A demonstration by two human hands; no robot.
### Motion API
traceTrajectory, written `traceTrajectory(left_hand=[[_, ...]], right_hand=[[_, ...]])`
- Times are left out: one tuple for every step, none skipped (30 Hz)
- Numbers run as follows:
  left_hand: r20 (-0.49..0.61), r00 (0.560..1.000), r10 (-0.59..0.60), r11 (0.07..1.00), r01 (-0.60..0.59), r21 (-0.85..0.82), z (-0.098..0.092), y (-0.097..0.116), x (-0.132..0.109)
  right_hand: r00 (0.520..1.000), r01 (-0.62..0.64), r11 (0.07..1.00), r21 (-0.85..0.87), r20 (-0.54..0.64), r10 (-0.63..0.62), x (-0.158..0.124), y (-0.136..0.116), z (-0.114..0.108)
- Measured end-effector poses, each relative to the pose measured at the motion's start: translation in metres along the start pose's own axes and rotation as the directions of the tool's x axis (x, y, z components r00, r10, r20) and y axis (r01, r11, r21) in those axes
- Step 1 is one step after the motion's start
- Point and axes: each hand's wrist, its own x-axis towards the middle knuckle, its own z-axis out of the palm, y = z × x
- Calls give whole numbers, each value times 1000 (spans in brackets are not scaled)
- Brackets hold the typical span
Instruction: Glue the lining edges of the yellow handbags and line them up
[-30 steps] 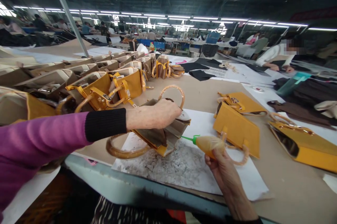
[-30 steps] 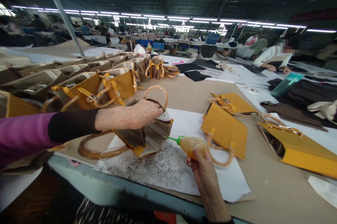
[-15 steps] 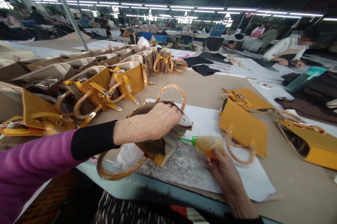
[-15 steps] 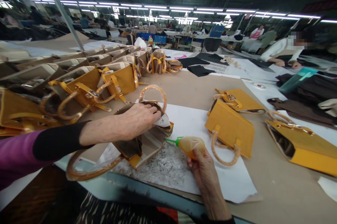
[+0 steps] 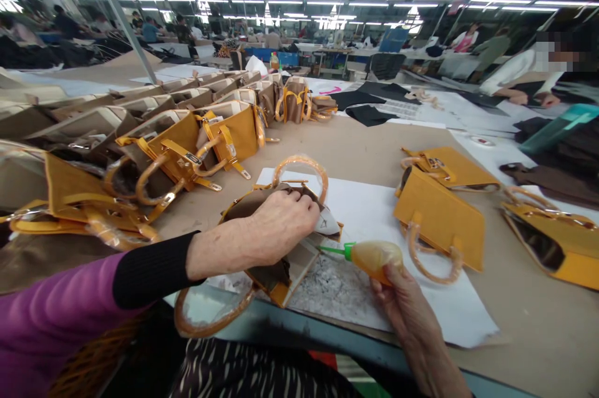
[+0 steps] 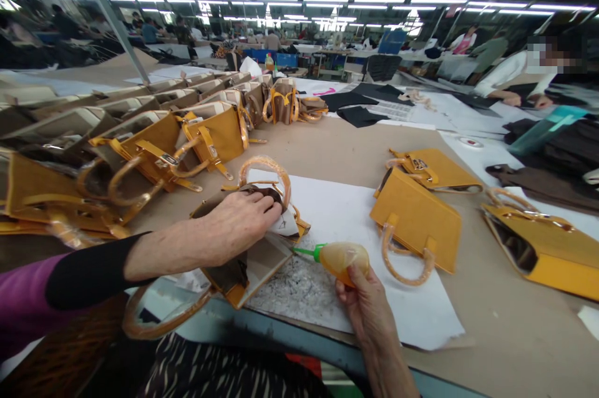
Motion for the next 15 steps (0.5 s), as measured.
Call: traceTrajectory(left_hand=[[4,1000,-2,1000,2,-4,0,1,-1],[2,1000,-5,1000,5,-7,1,1,-2],[-4,1000,-6,1000,6,-8,2,1,-2],[-14,1000,-7,1000,7,-8,3,2,-3],[-21,1000,-6,1000,6,-10,4,2,-4],[-23,1000,-7,1000,6,-12,4,2,-5],[-17,1000,-8,1000,8,-16,4,2,-6],[-6,1000,-8,1000,8,-23,4,3,-7],[3,1000,-8,1000,8,-29,4,3,-8],[7,1000,-8,999,9,-34,3,3,-9],[7,1000,-9,999,10,-38,3,4,-9],[3,1000,-10,999,10,-41,3,4,-9],[-4,1000,-10,999,10,-43,4,4,-9],[-15,1000,-11,999,10,-45,6,4,-9],[-29,1000,-11,999,9,-46,7,4,-9]], right_hand=[[1000,-8,1000,-2,-1,8,-1,1,0],[1000,-16,1000,-3,-2,16,-2,1,0],[1000,-23,1000,-3,-4,23,-3,2,0],[1000,-29,1000,0,-9,29,-4,3,1],[999,-32,999,4,-15,32,-4,3,1],[999,-34,999,9,-21,34,-5,4,2],[999,-37,999,16,-26,37,-6,5,2],[999,-38,999,22,-29,39,-7,5,3],[999,-40,999,29,-30,41,-8,5,4],[999,-43,998,34,-29,44,-9,6,4],[998,-46,998,39,-28,47,-10,6,5],[998,-50,998,41,-27,51,-12,6,5],[998,-55,998,43,-27,56,-13,6,5],[998,-59,997,43,-27,61,-14,7,5],[997,-64,997,42,-27,66,-15,7,5]])
